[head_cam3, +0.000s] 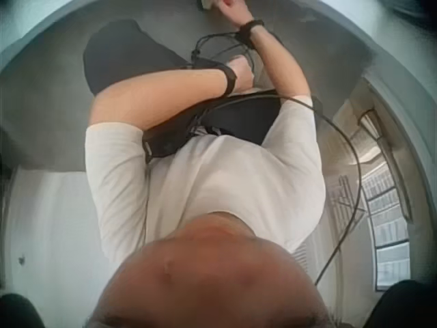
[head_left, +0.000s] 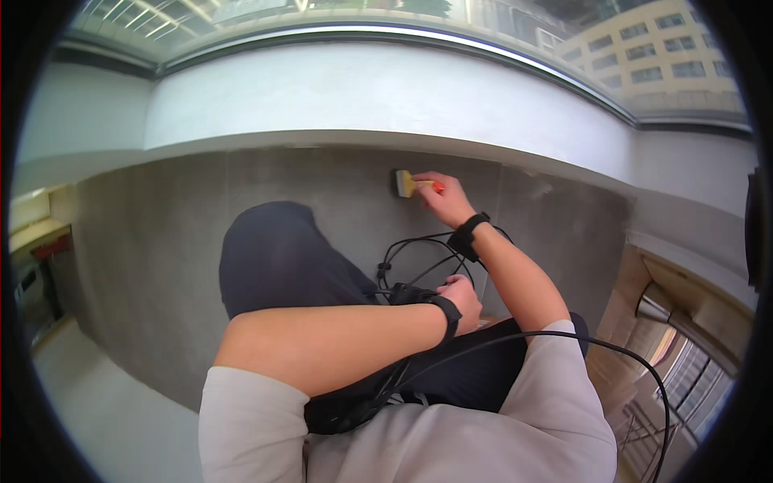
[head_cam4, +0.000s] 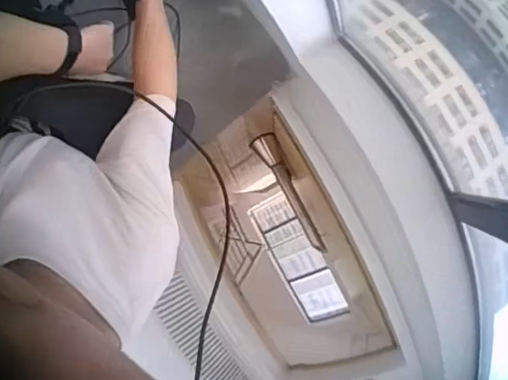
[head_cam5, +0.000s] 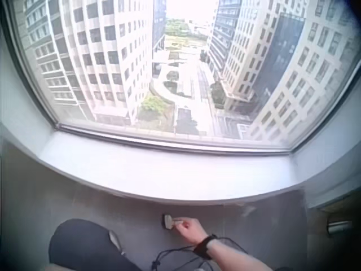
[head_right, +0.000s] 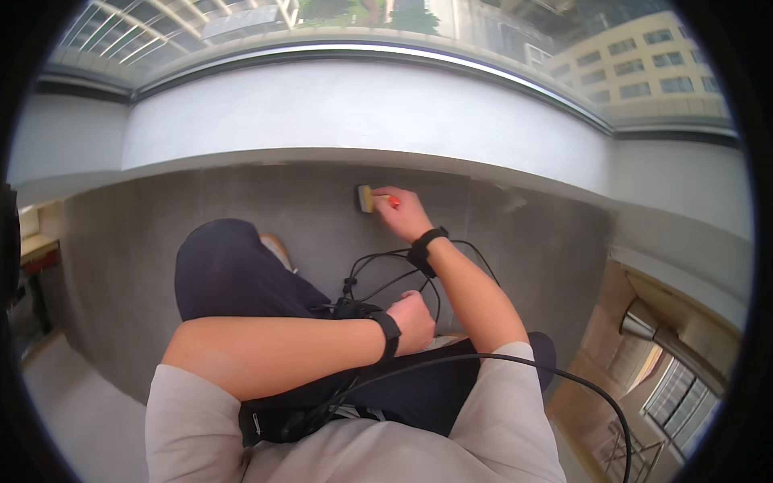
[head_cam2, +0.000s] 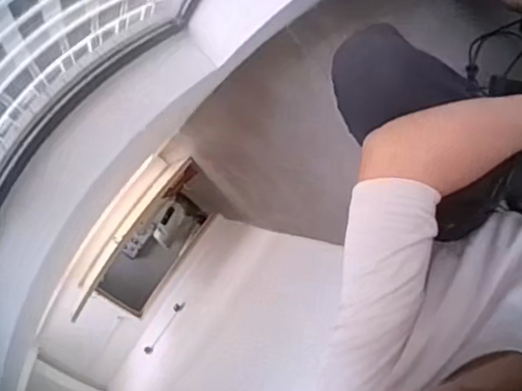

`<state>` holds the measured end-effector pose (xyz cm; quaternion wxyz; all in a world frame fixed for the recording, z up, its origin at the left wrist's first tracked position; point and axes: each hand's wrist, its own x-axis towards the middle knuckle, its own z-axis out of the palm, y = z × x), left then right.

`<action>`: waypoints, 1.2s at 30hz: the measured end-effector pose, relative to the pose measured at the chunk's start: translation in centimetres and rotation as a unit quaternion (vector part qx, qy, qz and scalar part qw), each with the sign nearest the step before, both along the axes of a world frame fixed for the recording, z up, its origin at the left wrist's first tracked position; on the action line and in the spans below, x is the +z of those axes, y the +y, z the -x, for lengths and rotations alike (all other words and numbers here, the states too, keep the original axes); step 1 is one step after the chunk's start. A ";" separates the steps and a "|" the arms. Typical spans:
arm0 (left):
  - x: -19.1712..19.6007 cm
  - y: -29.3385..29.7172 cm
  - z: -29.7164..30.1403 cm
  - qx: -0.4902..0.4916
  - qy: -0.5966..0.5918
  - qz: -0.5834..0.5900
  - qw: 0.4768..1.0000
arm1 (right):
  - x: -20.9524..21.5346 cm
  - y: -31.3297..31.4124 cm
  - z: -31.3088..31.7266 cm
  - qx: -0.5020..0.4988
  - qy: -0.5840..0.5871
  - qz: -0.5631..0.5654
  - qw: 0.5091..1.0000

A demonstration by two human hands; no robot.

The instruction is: Apply paint or sealant to the edge of a wall near a window using a brush.

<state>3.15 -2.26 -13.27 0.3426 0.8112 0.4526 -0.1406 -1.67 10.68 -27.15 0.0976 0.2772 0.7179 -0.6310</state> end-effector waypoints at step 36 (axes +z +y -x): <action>5.6 -4.4 -3.0 0.391 -0.080 0.102 0.911 | 1.1 21.2 -19.3 -0.065 -0.028 -0.009 0.997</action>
